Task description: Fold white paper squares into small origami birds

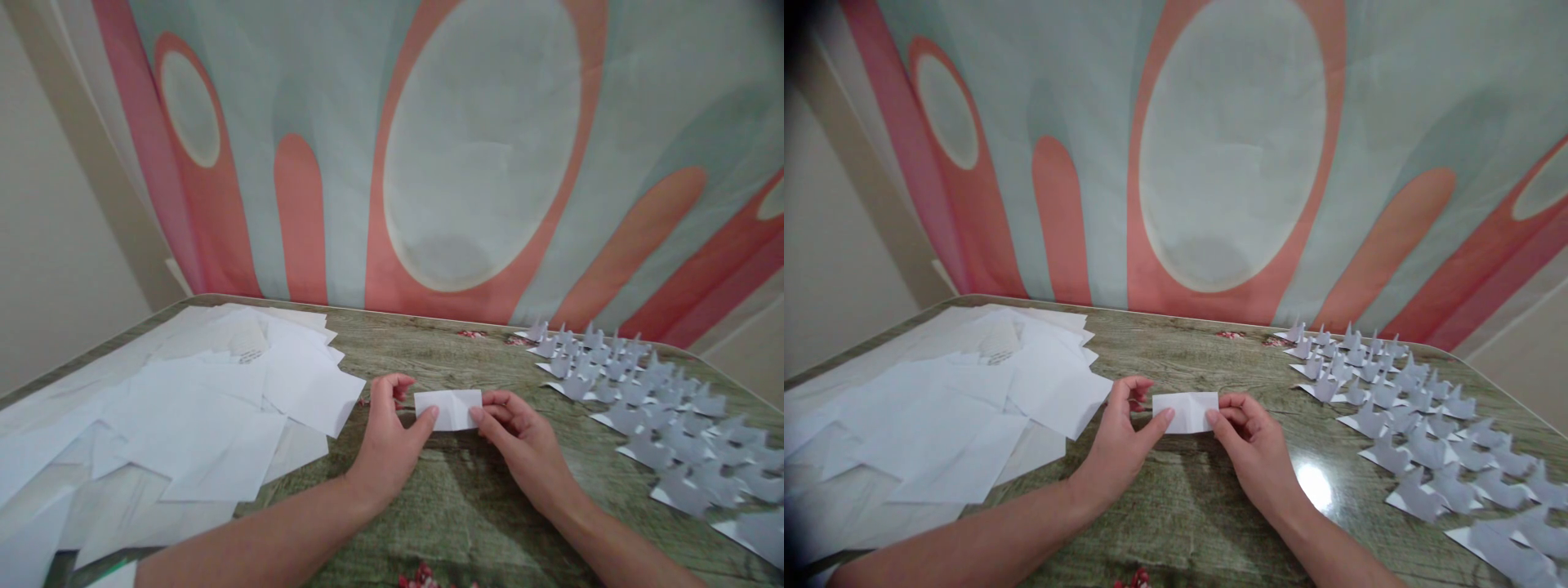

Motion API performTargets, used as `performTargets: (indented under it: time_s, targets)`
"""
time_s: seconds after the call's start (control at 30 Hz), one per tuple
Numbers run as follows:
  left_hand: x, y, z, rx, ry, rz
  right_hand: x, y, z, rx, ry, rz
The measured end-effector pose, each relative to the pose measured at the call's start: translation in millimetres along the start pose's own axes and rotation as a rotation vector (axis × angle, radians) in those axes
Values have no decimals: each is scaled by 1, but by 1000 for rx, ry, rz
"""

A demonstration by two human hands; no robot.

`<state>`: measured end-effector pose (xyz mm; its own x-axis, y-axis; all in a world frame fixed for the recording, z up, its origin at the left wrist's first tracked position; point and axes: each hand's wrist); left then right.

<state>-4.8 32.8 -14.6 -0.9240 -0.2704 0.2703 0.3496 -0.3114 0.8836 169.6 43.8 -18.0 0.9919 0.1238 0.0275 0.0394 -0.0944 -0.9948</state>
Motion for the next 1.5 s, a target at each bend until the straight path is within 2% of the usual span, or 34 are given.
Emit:
performTargets:
  time_s: [0.17,0.33,0.47,0.63,0.77,0.93,1.23,1.4,1.5]
  targets:
    - [-2,1,-1,51,-80,-82,0,1,-1,8,19,-28]
    - [-5,-1,-1,137,-57,-256,-2,1,-4,50,15,-121]
    - [-5,1,-1,182,-91,-352,-3,4,-6,104,38,-239]
    - [-2,7,-2,202,-157,-358,-5,5,-7,189,95,-342]
    - [-1,11,-2,197,-151,-368,-5,3,-8,245,117,-354]
    - [-1,11,-1,222,-182,-354,-2,0,-9,429,169,-529]
    - [-3,7,-1,136,-104,-379,1,0,-10,690,149,-726]
    - [-3,8,-1,130,-95,-378,1,0,-10,715,149,-746]
    - [-1,10,-1,144,-134,-358,1,-1,-10,715,139,-755]
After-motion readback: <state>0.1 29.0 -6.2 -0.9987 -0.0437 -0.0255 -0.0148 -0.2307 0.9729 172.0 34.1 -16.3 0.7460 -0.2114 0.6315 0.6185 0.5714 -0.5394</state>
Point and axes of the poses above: each hand's wrist, its own z-axis towards the middle knuckle, its own x-axis out of the back of the hand, y = z × x, and after that the axes turned 8 degrees about -x, right-handed
